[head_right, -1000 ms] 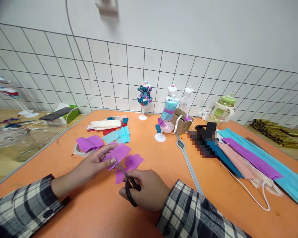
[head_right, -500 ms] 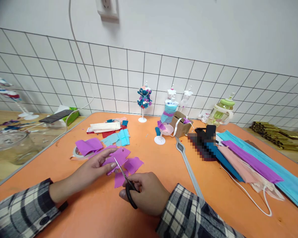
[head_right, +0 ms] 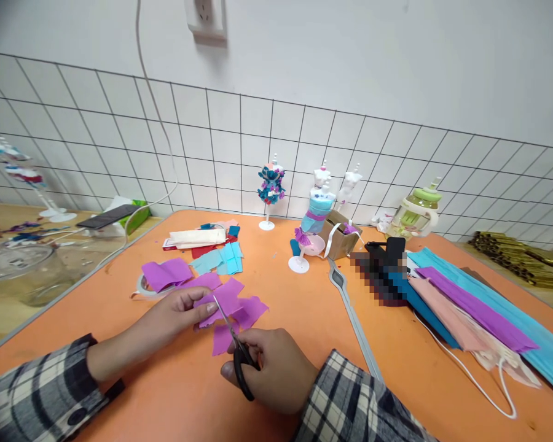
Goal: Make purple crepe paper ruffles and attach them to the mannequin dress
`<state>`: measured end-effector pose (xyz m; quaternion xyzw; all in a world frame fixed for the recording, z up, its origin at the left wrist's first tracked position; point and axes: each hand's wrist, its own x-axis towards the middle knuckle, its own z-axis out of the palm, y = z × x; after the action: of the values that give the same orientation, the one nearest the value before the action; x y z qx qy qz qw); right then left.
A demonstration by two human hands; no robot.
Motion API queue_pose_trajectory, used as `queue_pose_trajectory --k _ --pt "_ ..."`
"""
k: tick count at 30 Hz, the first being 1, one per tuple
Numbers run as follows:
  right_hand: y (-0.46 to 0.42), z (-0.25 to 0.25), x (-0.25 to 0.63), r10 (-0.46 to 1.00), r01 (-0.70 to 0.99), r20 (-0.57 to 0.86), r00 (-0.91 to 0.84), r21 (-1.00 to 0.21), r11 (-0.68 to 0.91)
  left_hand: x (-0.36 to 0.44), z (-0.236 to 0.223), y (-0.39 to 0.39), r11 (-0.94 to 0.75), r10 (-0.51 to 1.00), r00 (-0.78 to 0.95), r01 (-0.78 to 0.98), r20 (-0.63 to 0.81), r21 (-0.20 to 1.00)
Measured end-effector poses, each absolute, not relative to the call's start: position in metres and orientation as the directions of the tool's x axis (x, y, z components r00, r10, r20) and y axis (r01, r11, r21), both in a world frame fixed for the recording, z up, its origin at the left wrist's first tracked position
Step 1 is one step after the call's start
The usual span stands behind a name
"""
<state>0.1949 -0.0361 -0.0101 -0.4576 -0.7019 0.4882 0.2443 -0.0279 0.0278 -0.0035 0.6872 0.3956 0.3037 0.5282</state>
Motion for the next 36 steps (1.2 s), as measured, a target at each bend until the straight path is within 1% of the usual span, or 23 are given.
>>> queue_pose_trajectory --k 7,11,17,24,31,36 --pt "-0.0372 -0.0131 0.1938 0.880 0.398 -0.103 -0.463 -0.912 0.102 -0.0227 -0.0021 0.0246 -0.088 0.869 0.493 0.226 -0.036 0.970" --pt "-0.0366 -0.0139 0.1940 0.886 0.396 -0.097 -0.454 -0.912 0.103 -0.0233 -0.0022 0.0237 -0.115 0.882 0.470 0.245 -0.014 0.963" --pt "-0.0359 -0.0158 0.1942 0.894 0.442 -0.095 -0.438 -0.888 0.122 -0.0255 -0.0062 0.0252 -0.126 0.883 0.468 0.292 -0.027 0.948" --pt "-0.0354 -0.0181 0.1952 0.890 0.414 -0.070 -0.451 -0.900 0.139 -0.0214 -0.0009 0.0221 -0.113 0.881 0.473 0.269 -0.029 0.956" --pt "-0.0363 -0.0157 0.1947 0.891 0.465 -0.092 -0.445 -0.874 0.142 -0.0233 -0.0055 0.0230 -0.094 0.878 0.477 0.247 -0.037 0.964" --pt "-0.0369 -0.0142 0.1931 0.894 0.450 -0.080 -0.441 -0.882 0.143 -0.0216 -0.0042 0.0224 -0.069 0.875 0.480 0.241 -0.057 0.968"
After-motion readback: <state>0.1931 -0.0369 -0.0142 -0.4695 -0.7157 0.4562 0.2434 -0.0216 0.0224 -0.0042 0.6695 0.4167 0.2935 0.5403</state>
